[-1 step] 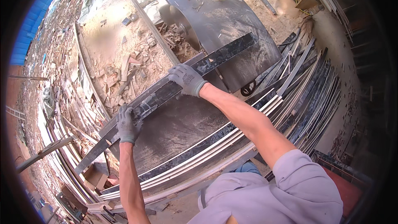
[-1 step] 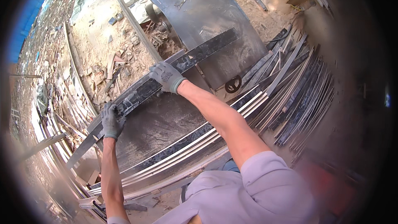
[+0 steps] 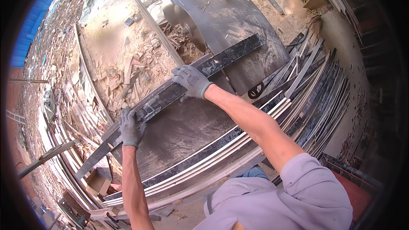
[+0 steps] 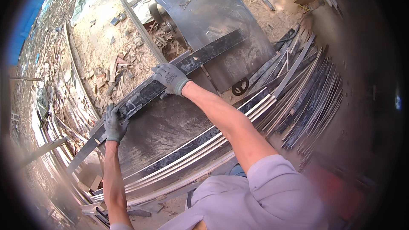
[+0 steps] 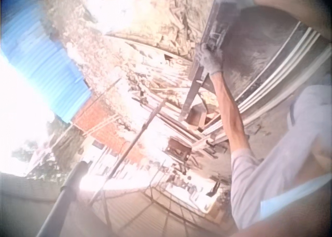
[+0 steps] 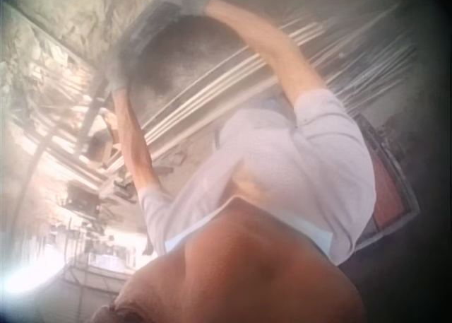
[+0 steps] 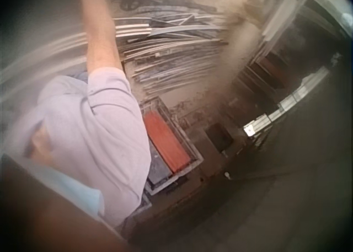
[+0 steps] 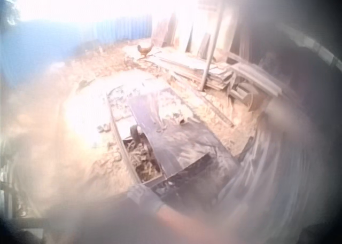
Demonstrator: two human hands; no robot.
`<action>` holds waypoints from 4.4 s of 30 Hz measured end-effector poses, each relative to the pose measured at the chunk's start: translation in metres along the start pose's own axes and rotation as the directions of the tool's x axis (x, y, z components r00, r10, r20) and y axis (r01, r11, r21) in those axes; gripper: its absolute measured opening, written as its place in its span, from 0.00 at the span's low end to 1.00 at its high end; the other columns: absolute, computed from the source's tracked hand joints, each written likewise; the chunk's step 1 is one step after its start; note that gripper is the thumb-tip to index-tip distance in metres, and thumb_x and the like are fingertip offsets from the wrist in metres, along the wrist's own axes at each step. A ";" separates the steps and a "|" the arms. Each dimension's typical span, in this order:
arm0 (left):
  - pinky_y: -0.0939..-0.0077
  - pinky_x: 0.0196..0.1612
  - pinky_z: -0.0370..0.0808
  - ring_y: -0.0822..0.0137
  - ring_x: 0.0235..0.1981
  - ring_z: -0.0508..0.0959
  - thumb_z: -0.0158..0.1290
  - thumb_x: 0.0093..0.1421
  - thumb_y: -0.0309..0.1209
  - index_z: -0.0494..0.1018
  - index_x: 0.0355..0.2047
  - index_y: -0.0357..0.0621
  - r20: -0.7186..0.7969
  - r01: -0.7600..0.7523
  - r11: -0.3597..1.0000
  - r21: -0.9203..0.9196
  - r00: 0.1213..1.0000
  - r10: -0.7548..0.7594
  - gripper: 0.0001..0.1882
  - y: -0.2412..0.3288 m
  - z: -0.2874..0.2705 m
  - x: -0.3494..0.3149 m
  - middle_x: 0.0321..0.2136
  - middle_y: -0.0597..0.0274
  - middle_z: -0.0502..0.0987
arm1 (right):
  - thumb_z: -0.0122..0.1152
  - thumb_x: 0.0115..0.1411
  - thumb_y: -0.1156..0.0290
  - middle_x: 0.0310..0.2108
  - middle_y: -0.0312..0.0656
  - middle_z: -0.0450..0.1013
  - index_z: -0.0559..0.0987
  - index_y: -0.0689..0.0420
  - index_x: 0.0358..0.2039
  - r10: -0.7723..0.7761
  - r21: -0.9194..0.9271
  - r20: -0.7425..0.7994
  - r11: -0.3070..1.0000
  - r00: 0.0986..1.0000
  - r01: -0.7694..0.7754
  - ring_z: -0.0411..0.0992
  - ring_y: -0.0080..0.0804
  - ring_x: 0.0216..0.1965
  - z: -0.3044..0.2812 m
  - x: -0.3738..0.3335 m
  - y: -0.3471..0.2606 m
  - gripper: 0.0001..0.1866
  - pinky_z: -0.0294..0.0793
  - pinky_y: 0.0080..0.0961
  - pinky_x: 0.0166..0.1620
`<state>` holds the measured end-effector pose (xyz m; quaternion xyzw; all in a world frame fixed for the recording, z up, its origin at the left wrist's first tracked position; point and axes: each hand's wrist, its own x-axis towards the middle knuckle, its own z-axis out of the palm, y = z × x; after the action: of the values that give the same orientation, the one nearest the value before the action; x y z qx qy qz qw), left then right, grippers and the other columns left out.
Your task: The person repeatedly picks up long metal strips from a pile, places them on a workbench, and stacks them. The person then moves the stacked strips to a different location and repeats the process with additional strips.
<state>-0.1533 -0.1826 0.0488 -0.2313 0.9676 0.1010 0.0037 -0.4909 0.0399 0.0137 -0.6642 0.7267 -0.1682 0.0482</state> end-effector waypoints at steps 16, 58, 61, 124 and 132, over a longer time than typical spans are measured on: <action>0.51 0.63 0.76 0.44 0.59 0.76 0.77 0.50 0.36 0.70 0.68 0.45 0.114 0.107 0.992 -0.060 0.988 -0.100 0.45 -0.005 0.000 0.051 0.58 0.51 0.76 | 0.70 0.52 0.25 0.54 0.43 0.76 0.77 0.52 0.57 0.018 -0.005 -0.003 1.000 1.000 -0.018 0.73 0.44 0.58 0.004 0.027 0.047 0.47 0.70 0.45 0.63; 0.52 0.60 0.77 0.45 0.57 0.77 0.80 0.45 0.36 0.75 0.59 0.44 0.161 0.136 0.991 0.018 0.977 -0.137 0.41 -0.015 -0.031 0.125 0.54 0.52 0.79 | 0.62 0.52 0.17 0.46 0.41 0.79 0.83 0.54 0.50 0.083 -0.188 0.048 0.979 0.995 -0.073 0.76 0.38 0.54 -0.015 0.088 0.074 0.49 0.71 0.38 0.57; 0.52 0.61 0.77 0.45 0.58 0.78 0.80 0.46 0.36 0.74 0.61 0.44 0.124 0.123 0.992 0.031 0.984 -0.126 0.42 -0.020 -0.029 0.126 0.55 0.52 0.79 | 0.60 0.51 0.15 0.48 0.41 0.77 0.82 0.53 0.50 0.122 -0.197 0.131 0.976 0.984 -0.095 0.74 0.39 0.55 -0.026 0.097 0.069 0.50 0.70 0.39 0.60; 0.50 0.67 0.68 0.47 0.61 0.76 0.76 0.52 0.41 0.74 0.65 0.50 -0.165 0.079 0.920 -0.384 0.974 -0.153 0.41 0.233 0.070 0.235 0.58 0.55 0.77 | 0.78 0.53 0.78 0.64 0.51 0.70 0.76 0.52 0.70 0.260 -0.053 0.206 0.966 0.943 -0.255 0.66 0.57 0.63 -0.113 -0.044 0.240 0.42 0.71 0.46 0.69; 0.50 0.63 0.73 0.45 0.59 0.76 0.76 0.54 0.44 0.75 0.62 0.47 -0.204 0.100 0.927 -0.362 0.962 -0.183 0.38 0.217 0.064 0.264 0.55 0.51 0.78 | 0.78 0.59 0.70 0.65 0.55 0.70 0.75 0.51 0.72 0.355 -0.104 0.243 0.935 0.903 -0.339 0.66 0.60 0.67 -0.123 -0.014 0.242 0.39 0.69 0.47 0.71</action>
<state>-0.4890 -0.0985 0.0140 -0.3081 0.9086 0.2423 -0.1440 -0.7551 0.0907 0.0520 -0.5415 0.8255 -0.0477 0.1518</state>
